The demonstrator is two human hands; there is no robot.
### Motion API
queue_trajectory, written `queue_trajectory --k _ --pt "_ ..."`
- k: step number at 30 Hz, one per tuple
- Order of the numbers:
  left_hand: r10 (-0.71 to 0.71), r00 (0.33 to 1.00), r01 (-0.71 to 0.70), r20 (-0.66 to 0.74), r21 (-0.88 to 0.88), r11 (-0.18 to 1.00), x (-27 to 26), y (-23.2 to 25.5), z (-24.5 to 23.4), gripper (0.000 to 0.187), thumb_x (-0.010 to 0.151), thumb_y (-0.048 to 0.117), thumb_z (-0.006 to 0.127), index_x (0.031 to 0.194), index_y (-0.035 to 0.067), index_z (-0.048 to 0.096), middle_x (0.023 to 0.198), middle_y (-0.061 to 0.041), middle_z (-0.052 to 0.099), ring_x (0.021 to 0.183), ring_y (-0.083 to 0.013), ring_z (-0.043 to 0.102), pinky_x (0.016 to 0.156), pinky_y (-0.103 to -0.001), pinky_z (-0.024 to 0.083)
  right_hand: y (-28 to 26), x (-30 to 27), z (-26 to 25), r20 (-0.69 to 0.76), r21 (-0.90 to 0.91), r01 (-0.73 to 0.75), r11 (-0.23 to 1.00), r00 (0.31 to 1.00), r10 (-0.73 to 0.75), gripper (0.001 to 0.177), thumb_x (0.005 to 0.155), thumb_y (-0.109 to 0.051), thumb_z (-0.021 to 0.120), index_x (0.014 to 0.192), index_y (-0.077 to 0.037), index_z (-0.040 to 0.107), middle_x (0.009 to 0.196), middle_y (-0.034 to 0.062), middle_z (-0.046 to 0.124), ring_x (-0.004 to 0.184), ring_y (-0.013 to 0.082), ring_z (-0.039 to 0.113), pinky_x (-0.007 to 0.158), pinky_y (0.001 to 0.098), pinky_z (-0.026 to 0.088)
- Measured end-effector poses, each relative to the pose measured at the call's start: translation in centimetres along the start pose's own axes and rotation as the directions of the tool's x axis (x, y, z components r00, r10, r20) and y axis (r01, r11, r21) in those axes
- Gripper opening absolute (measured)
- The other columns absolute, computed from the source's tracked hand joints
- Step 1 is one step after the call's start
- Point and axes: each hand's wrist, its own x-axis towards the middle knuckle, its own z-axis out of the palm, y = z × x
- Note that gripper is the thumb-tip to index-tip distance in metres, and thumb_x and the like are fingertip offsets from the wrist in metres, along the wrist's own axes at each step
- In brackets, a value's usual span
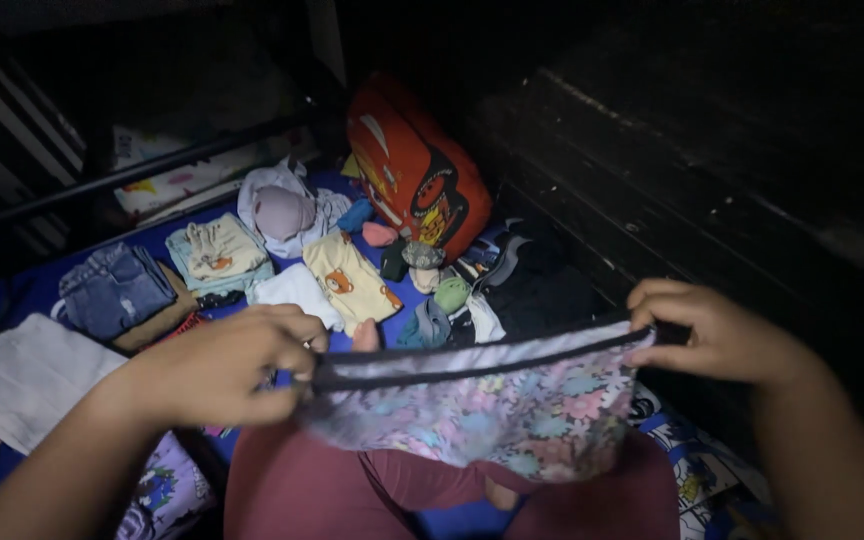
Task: Folding various small clothing items like underwear and socks and organizing them into stacks on a bed.
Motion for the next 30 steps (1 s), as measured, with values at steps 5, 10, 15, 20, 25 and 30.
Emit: queue_trajectory --k 5,10,15,20,25,30 --pt "0.102 0.907 -0.208 -0.409 -0.223 0.952 -3.4 3.0 -1.7 0.042 0.093 0.04 0.063 0.059 0.015 0.067 0.118 -0.004 0.07 0.117 -0.0222 0.065 0.108 -0.05 0.039 -0.8 -1.1 -0.1 -0.242 0.029 0.226 0.974 0.947 -0.212 0.008 0.081 -0.015 0.076 0.084 -0.014 0.083 0.112 0.0031 0.074 0.103 0.0149 0.073 0.094 0.0313 0.059" --pt "0.189 0.854 -0.397 -0.484 -0.372 0.839 -3.8 5.7 -3.5 0.04 0.099 0.033 0.054 0.066 0.012 0.062 0.075 -0.002 0.07 0.073 -0.0194 0.063 0.082 -0.038 0.051 -3.6 -1.7 0.1 -0.386 0.15 0.321 0.935 0.89 -0.244 0.012 0.079 -0.013 0.076 0.089 -0.007 0.08 0.105 0.0123 0.077 0.092 0.0199 0.079 0.085 0.028 0.066" --pt "0.118 0.867 -0.217 -0.484 -0.153 0.964 -5.3 6.3 -3.3 0.023 0.096 0.025 0.059 0.1 0.015 0.079 0.071 0.006 0.069 0.069 -0.0132 0.064 0.082 -0.033 0.05 -3.8 -2.7 0.1 -0.514 0.111 0.304 0.946 0.832 -0.207 0.014 0.072 -0.005 0.079 0.086 -0.005 0.075 0.098 0.0146 0.078 0.089 0.0212 0.079 0.087 0.0303 0.066" --pt "-0.044 0.869 0.234 -0.494 0.33 0.915 -6.7 5.8 -1.7 0.049 0.083 0.028 0.073 0.132 0.037 0.07 0.087 0.01 0.069 0.09 -0.0187 0.056 0.088 -0.042 0.035 -5.8 -3.7 0.2 -0.535 0.049 0.077 0.996 0.844 -0.039 0.014 0.07 -0.001 0.082 0.082 -0.004 0.076 0.095 0.0108 0.079 0.086 0.0169 0.079 0.084 0.0263 0.065" --pt "-0.158 0.873 0.35 -0.461 0.365 0.863 -6.8 5.5 -1.9 0.038 0.077 0.033 0.076 0.115 0.035 0.073 0.093 0.014 0.073 0.104 -0.0211 0.056 0.09 -0.047 0.034 -5.6 -4.4 0.4 -0.362 -0.216 -0.002 0.976 0.929 -0.078 0.039 0.079 -0.015 0.076 0.117 -0.014 0.076 0.115 0.0028 0.078 0.104 0.014 0.075 0.097 0.0275 0.057" --pt "-0.204 0.863 0.405 -0.462 0.391 0.826 -5.9 3.4 -2.0 0.006 0.081 0.026 0.068 0.08 0.021 0.067 0.08 0.009 0.07 0.103 -0.0229 0.056 0.09 -0.048 0.035 -4.8 -4.2 3.5 0.091 -0.086 -0.044 0.995 0.994 0.052 0.03 0.095 -0.033 0.06 0.098 -0.022 0.088 0.101 -0.0069 0.076 0.092 0.0075 0.077 0.086 0.0248 0.057"
